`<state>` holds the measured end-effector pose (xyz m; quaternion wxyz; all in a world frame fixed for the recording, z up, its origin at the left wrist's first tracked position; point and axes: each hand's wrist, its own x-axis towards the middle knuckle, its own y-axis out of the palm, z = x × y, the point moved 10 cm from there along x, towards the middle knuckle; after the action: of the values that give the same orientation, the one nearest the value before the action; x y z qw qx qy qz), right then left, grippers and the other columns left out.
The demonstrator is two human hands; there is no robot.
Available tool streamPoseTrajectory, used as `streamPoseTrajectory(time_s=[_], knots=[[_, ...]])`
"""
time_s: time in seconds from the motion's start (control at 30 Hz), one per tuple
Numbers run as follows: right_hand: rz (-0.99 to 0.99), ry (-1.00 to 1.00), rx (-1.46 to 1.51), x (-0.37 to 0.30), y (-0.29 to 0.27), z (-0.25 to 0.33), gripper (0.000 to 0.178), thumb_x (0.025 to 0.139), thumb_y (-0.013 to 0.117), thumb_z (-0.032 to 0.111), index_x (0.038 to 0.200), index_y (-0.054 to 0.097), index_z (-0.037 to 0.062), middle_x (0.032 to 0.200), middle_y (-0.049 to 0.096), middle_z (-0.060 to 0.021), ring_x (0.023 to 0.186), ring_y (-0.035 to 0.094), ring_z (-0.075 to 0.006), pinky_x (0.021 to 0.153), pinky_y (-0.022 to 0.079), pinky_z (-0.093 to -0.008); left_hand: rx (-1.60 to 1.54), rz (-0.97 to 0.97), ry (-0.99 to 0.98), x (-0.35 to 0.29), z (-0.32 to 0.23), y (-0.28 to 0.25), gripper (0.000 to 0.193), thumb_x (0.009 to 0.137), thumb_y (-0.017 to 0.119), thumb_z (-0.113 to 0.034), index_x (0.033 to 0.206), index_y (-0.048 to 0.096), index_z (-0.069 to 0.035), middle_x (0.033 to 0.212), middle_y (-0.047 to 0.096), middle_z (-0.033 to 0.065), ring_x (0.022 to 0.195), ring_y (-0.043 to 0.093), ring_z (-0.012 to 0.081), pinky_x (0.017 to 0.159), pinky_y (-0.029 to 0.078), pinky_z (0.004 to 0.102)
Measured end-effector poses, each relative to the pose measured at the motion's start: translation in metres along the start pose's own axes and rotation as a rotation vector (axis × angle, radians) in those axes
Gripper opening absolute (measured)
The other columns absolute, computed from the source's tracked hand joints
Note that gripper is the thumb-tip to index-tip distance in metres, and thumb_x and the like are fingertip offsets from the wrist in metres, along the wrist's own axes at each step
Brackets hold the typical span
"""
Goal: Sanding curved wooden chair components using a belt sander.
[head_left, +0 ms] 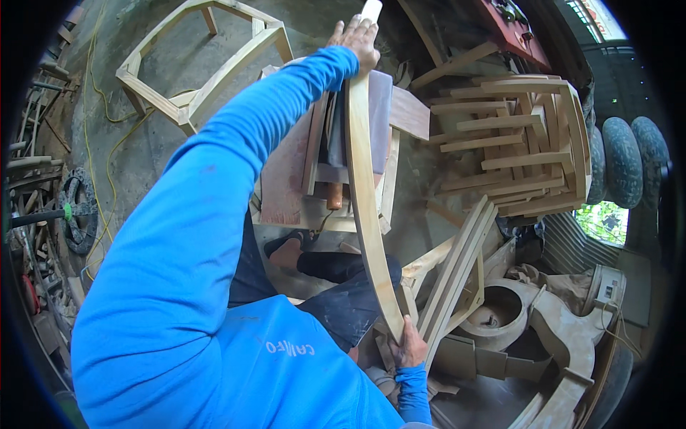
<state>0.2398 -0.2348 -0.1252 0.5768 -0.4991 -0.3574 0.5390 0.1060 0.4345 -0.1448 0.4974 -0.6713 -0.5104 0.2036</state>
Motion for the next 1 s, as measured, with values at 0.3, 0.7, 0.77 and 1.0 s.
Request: streamPoseTrajectory(time_s=[0.3,0.7,0.77,1.0], knots=[[-0.113,0.056,-0.014,0.137,0.001,0.051,0.084,0.075,0.085,0.016,0.15,0.05,0.0123,0.109,0.069,-0.0198,0.092,0.072,-0.0375,0.076,0.058,-0.0433,0.03,0.062,-0.085,0.121,0.046,-0.007,0.07,0.1,0.038,-0.034,0.163,0.025,-0.004,0.173,0.017,0.0107,0.161,0.009,0.0287,0.129,0.011,0.0508],[0.044,0.121,-0.026,-0.029,0.016,-0.057,0.054,0.062,0.075,0.003,0.114,0.067,0.0146,0.102,0.072,-0.009,0.089,0.068,-0.0345,0.078,0.052,-0.0465,0.097,0.019,-0.037,-0.054,-0.027,-0.004,0.079,0.091,0.051,-0.035,0.16,0.028,-0.003,0.17,0.022,0.0165,0.16,0.012,0.0341,0.126,0.012,0.0609],[0.079,0.138,-0.038,-0.077,0.02,-0.084,0.047,0.063,0.075,0.004,0.108,0.067,0.0129,0.101,0.069,-0.0099,0.094,0.063,-0.0359,0.083,0.048,-0.0472,0.129,0.067,-0.027,-0.103,-0.046,-0.004,0.084,0.091,0.053,-0.038,0.161,0.025,-0.001,0.17,0.019,0.0195,0.16,0.01,0.0357,0.126,0.011,0.0616],[0.088,0.254,-0.02,-0.213,0.032,-0.14,0.046,0.058,0.072,0.001,0.102,0.065,0.0118,0.097,0.064,-0.0115,0.099,0.059,-0.036,0.087,0.044,-0.0459,0.159,0.134,-0.014,-0.226,-0.124,0.007,0.089,0.088,0.055,-0.034,0.162,0.022,0.002,0.17,0.018,0.02,0.16,0.008,0.035,0.127,0.009,0.0591]])
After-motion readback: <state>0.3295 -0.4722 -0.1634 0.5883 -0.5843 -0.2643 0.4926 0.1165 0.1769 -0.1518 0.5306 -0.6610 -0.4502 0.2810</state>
